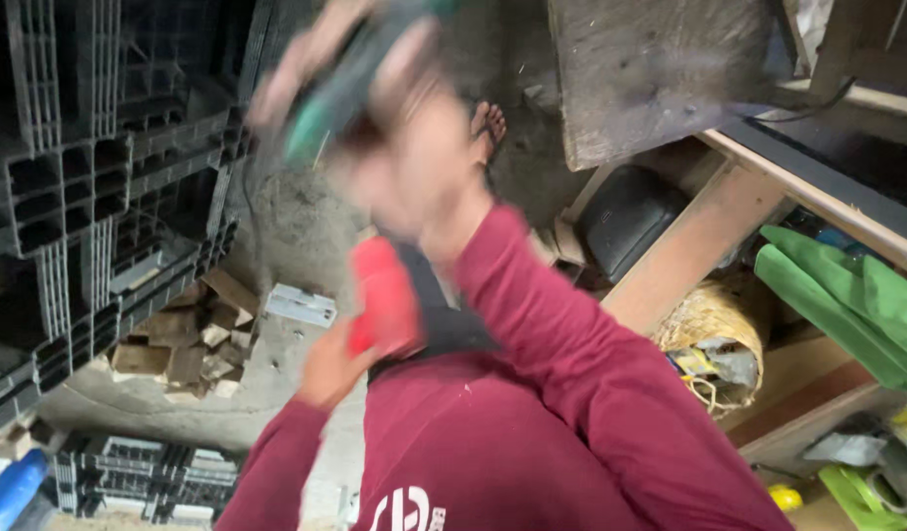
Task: The person uses a red heat gun and a metal scraper to work on the seams of stacked black plastic crates. They apply heat to the plastic and then scrape the softened material, moving between different sections of the crate stack.
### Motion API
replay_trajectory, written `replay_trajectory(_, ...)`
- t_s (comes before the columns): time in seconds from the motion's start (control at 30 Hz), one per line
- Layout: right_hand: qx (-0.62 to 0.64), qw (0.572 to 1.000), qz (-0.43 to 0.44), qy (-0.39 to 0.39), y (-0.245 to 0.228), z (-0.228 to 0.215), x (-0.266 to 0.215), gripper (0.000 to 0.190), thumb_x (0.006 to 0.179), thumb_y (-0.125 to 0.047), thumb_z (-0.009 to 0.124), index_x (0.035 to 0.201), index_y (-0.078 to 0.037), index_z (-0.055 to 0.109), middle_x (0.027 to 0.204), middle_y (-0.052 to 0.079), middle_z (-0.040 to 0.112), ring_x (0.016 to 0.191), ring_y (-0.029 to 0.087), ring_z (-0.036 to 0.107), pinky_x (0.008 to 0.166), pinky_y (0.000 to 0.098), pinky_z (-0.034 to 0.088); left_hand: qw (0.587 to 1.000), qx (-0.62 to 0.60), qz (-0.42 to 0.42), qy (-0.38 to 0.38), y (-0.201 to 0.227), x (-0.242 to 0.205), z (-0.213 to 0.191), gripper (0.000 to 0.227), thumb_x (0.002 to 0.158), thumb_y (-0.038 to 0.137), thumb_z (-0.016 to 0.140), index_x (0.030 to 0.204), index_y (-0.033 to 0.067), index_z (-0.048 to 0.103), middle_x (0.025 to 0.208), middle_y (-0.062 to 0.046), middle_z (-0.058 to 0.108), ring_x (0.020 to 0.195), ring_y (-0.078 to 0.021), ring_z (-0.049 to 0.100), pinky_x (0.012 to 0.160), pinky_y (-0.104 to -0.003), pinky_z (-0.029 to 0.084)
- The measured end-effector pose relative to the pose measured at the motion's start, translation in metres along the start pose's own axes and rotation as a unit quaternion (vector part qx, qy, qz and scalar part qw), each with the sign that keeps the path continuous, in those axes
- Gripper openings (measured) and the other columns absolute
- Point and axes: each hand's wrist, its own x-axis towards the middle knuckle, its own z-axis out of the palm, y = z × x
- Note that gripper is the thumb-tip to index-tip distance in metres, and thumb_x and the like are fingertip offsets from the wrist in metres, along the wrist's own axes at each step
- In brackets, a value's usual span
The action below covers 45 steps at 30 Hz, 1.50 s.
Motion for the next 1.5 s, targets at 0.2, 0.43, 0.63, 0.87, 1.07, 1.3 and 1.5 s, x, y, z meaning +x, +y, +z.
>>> replay_trajectory(0.2,0.130,0.962,0.236,0.047,0.051,0.011,-0.180,0.020,0.107,-0.025,0.069,0.109,-0.015,0.052,0.099,0.004,0.060,0.099,0.025,0.063,0.107,0.0558,0.043,0.955,-0.259,0.141,0.038,0.147,0.158,0.115,0.062,0.086,0.037,0.082,0.137,0.0092,0.061,0.113,-0.023,0.074,0.109,-0.0407,0.071,0.089,-0.043,0.058)
replay_trajectory(0.43,-0.034,0.987,-0.048,0.149,-0.051,-0.051,-0.263,0.040,0.100,-0.035,0.074,0.130,-0.016,0.056,0.111,0.003,0.065,0.106,0.025,0.065,0.108,0.0724,0.044,0.950,-0.174,0.196,0.169,0.297,0.358,0.174,0.071,0.082,0.018,0.074,0.144,0.0067,0.043,0.119,-0.027,0.065,0.106,-0.0485,0.064,0.087,-0.053,0.053)
replay_trajectory(0.63,-0.060,0.961,-0.142,0.229,-0.089,-0.106,-0.279,0.042,0.102,-0.039,0.070,0.132,-0.015,0.053,0.110,0.004,0.062,0.104,0.025,0.063,0.105,0.0709,0.045,0.949,-0.040,0.220,0.224,0.321,0.433,0.214,0.085,0.080,0.024,0.080,0.148,0.0015,0.035,0.128,-0.022,0.057,0.112,-0.0408,0.061,0.093,-0.048,0.052)
replay_trajectory(0.87,-0.031,0.957,-0.155,0.244,-0.109,-0.131,-0.280,0.043,0.099,-0.039,0.071,0.130,-0.015,0.052,0.109,0.004,0.062,0.102,0.025,0.063,0.105,0.0718,0.044,0.948,0.005,0.234,0.215,0.328,0.450,0.220,0.089,0.080,0.025,0.081,0.151,-0.0025,0.035,0.134,-0.025,0.052,0.119,-0.0417,0.055,0.101,-0.046,0.049)
replay_trajectory(1.07,-0.015,0.960,-0.136,0.243,-0.097,-0.151,-0.268,0.041,0.100,-0.037,0.072,0.128,-0.014,0.053,0.109,0.005,0.062,0.105,0.025,0.063,0.106,0.0703,0.045,0.898,0.052,0.296,0.322,0.310,0.395,0.116,0.072,0.078,0.041,0.084,0.135,0.0058,0.057,0.138,-0.017,0.054,0.128,-0.0384,0.050,0.102,-0.052,0.042)
replay_trajectory(1.3,-0.205,0.923,-0.104,0.308,-0.104,-0.173,-0.277,0.040,0.101,-0.033,0.074,0.124,-0.009,0.052,0.107,0.010,0.060,0.103,0.029,0.063,0.098,0.0522,0.051,0.854,0.398,-0.110,0.317,0.009,0.266,0.032,0.077,0.066,0.049,0.084,0.135,0.0215,0.065,0.152,-0.013,0.049,0.140,-0.0396,0.038,0.101,-0.065,0.035)
replay_trajectory(1.5,-0.241,0.912,-0.086,0.320,-0.109,-0.185,-0.273,0.039,0.100,-0.027,0.075,0.124,-0.009,0.052,0.108,0.010,0.060,0.103,0.027,0.062,0.096,0.0451,0.052,0.877,0.385,-0.287,-0.004,-0.153,0.090,0.080,0.060,0.101,0.024,0.055,0.159,0.0113,0.055,0.096,-0.015,0.075,0.074,-0.0337,0.070,0.063,-0.052,0.051)
